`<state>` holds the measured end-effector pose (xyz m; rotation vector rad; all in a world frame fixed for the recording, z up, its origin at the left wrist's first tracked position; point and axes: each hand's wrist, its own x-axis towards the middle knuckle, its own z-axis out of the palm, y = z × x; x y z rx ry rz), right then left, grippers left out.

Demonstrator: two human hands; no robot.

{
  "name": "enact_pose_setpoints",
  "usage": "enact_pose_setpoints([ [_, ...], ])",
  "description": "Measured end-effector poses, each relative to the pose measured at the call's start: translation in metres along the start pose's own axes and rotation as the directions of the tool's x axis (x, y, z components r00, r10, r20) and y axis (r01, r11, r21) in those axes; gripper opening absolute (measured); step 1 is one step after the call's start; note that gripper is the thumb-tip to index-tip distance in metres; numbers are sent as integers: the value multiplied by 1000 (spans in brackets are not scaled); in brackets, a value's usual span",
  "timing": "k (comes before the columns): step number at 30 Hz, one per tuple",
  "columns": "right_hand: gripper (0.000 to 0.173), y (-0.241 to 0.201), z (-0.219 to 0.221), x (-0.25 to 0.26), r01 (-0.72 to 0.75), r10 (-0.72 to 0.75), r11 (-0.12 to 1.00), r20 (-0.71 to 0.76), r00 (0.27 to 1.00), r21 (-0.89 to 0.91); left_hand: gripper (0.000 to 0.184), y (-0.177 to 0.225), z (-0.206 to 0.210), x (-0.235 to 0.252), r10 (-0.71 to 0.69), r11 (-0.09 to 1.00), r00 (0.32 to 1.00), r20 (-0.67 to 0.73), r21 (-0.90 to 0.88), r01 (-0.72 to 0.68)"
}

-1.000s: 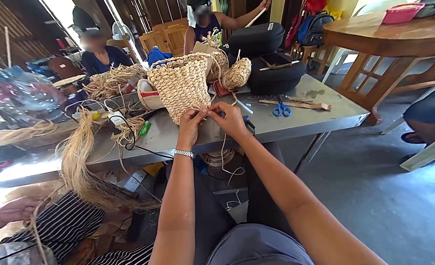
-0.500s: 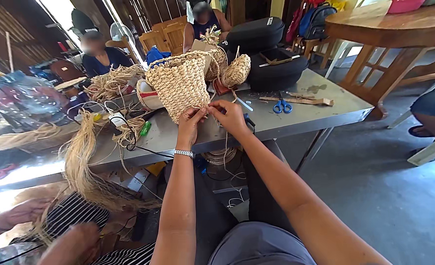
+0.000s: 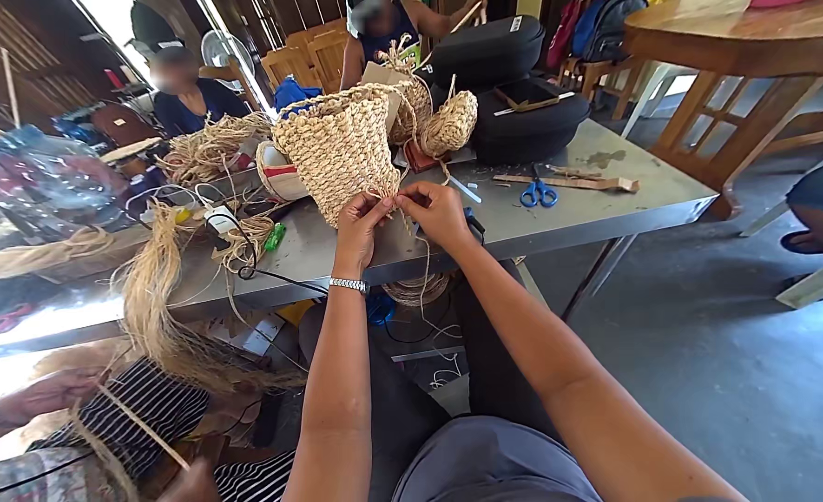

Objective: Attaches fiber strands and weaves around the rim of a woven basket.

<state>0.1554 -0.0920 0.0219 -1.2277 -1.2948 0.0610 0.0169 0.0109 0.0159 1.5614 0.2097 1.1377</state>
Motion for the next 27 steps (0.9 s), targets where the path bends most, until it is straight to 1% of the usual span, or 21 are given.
enact_pose_setpoints([
  [4, 19, -1, -1, 0, -11, 11, 1000, 21, 1000, 9, 4, 0, -1, 0, 1, 999, 1000, 1, 38, -1],
  [11, 18, 1, -1, 1, -18, 18, 1000, 22, 1000, 9, 8, -1, 0, 0, -4, 1000, 1000, 14, 28, 4],
  [24, 16, -1, -1, 0, -16, 17, 1000, 47, 999, -17, 7, -1, 0, 0, -44, 999, 999, 27, 20, 44],
  [27, 17, -3, -1, 0, -14, 16, 999, 54, 998, -34, 4, 0, 1, -1, -43, 999, 999, 18, 14, 43],
])
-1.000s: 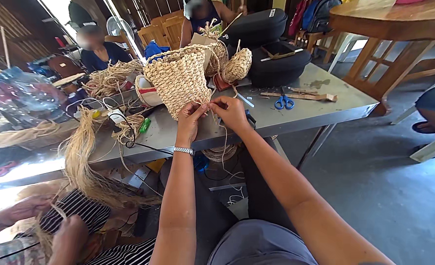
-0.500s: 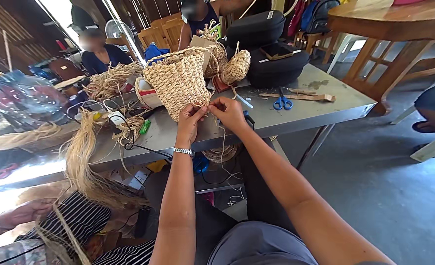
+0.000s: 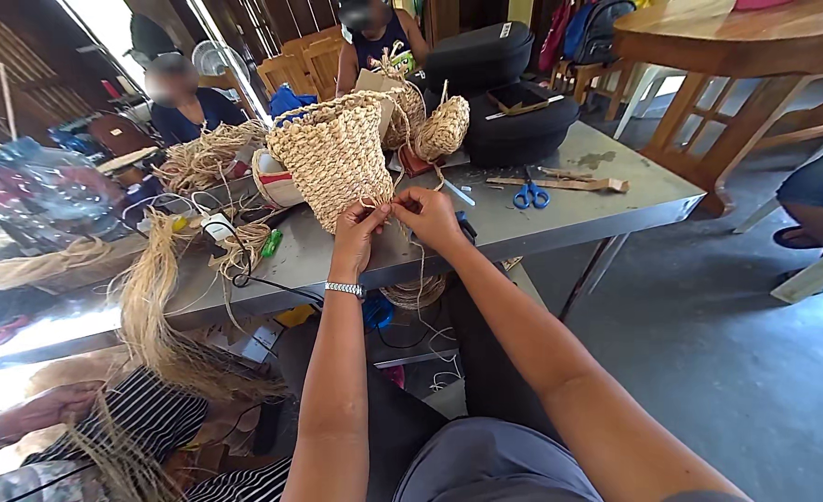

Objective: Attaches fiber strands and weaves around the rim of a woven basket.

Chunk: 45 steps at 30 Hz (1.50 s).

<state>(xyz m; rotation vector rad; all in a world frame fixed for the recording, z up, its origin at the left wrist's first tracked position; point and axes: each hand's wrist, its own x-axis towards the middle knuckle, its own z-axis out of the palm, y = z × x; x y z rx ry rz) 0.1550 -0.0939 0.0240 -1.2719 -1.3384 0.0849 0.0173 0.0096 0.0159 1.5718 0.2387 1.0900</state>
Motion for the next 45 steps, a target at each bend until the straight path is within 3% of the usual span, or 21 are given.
enact_pose_setpoints([
  [4, 16, -2, -1, -1, 42, -42, 999, 6, 999, -23, 12, 11, 7, -17, -9, 998, 1000, -29, 57, 10],
  [9, 21, 1, 0, -3, 121, -121, 992, 26, 992, -26, 3, 10, 11, -16, -5, 997, 996, -92, 73, 12],
  [14, 48, 2, 9, -2, 109, -83, 982, 162, 983, -156, 16, 8, -1, -18, 102, 993, 978, -184, 73, -90],
  [16, 51, -2, 11, -4, 103, -67, 977, 190, 980, -188, 18, 3, -4, -9, 107, 994, 973, -203, 6, -108],
  [20, 42, 13, 14, 2, 143, -95, 969, 230, 968, -203, 16, -12, -10, 7, 115, 989, 970, -215, -63, -131],
  [23, 34, 12, 12, 4, 136, -103, 983, 252, 962, -119, 12, -8, -9, 7, 108, 988, 959, -262, -79, -133],
  [31, 24, 8, 4, 3, 66, -71, 996, 107, 992, 54, 9, -6, -10, 7, 139, 974, 922, -360, -116, -192],
  [34, 24, 7, 4, 3, 70, -81, 994, 117, 990, 88, 10, -6, -14, 7, 174, 963, 900, -401, -121, -240],
  [40, 19, 10, 8, 4, 114, -88, 986, 208, 974, -120, 9, -2, -14, 5, 182, 965, 872, -454, -89, -248],
  [45, 12, 8, 7, 1, 154, -144, 976, 76, 987, -154, 10, -1, -12, 4, 194, 970, 887, -420, -50, -237],
])
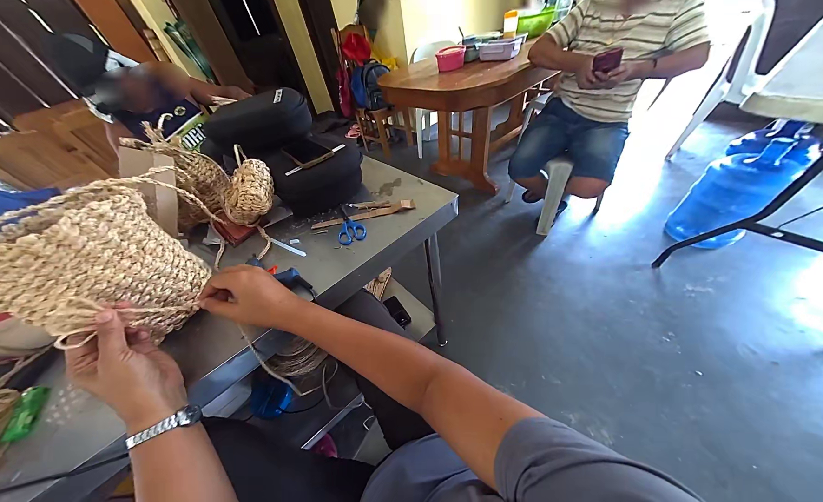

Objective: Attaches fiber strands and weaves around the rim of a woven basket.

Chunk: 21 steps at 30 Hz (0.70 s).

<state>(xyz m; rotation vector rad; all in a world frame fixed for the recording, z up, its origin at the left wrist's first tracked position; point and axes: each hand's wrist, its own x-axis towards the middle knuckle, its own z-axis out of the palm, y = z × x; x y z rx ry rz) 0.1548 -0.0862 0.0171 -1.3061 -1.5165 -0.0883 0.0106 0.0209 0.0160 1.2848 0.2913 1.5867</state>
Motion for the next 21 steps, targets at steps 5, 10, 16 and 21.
enact_pose_setpoints([
  [5, 16, -5, -3, -1, 46, -44, 999, -57, 997, 23, 17, 3, -1, -10, 30, 998, 998, 50, 58, -33],
  [10, 19, -4, -2, -4, 108, -107, 994, -71, 992, 19, 18, 12, 3, -19, 16, 995, 997, 77, 99, -24],
  [16, 22, -3, -3, -3, 79, -69, 994, -122, 990, 80, 9, 14, 3, -22, -61, 990, 975, 216, 138, 31],
  [21, 23, -4, -6, -3, -31, 55, 987, -150, 987, 159, 7, 14, 8, -24, -183, 968, 926, 330, 224, 112],
])
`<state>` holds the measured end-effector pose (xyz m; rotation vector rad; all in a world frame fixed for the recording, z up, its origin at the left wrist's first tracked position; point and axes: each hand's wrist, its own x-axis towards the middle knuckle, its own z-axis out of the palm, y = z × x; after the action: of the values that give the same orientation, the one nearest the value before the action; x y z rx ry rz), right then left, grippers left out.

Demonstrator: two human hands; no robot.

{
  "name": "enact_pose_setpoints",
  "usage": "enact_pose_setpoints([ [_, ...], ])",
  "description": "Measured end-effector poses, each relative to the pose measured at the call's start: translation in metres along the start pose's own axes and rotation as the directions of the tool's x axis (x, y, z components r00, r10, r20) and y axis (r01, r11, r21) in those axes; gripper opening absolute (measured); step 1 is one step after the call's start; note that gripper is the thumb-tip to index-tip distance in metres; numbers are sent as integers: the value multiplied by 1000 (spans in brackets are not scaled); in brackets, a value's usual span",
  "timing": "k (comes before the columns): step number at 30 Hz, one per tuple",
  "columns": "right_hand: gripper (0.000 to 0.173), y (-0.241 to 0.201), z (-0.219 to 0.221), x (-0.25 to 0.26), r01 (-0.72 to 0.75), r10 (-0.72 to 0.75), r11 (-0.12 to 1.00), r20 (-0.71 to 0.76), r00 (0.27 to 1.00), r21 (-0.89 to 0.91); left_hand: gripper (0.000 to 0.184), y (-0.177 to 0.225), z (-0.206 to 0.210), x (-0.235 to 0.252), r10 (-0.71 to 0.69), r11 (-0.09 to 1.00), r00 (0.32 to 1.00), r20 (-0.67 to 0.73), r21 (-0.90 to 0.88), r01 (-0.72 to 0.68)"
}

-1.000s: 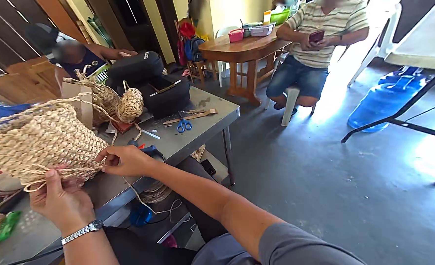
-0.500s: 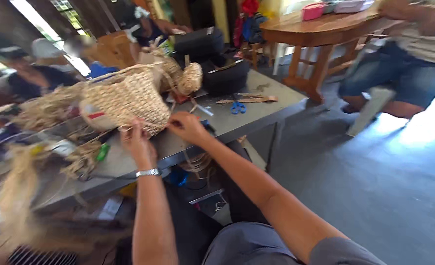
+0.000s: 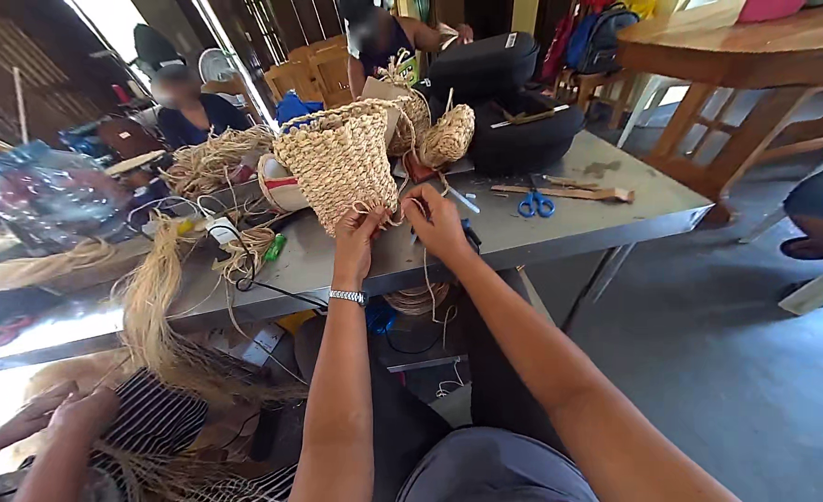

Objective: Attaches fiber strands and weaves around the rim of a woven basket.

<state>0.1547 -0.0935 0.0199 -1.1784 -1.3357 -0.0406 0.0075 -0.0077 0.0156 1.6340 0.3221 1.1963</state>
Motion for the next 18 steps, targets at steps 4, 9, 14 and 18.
enact_pose_setpoints([
  [4, 23, 3, -2, 1, -120, 122, 991, -20, 992, 52, 2, 0, 2, 0, -69, 995, 991, 112, 86, 59],
  [9, 21, 1, -4, 1, -172, 176, 982, -47, 983, 80, 5, -9, -8, -7, -53, 991, 987, 151, 130, 33],
  [14, 19, -4, -4, 0, -242, 265, 939, -65, 962, 243, 2, -7, -3, 2, -53, 997, 993, 103, 69, 46],
  [18, 17, 0, -2, 0, -197, 229, 931, -69, 971, 309, 3, -5, -1, 3, -52, 998, 995, 87, 44, 49],
])
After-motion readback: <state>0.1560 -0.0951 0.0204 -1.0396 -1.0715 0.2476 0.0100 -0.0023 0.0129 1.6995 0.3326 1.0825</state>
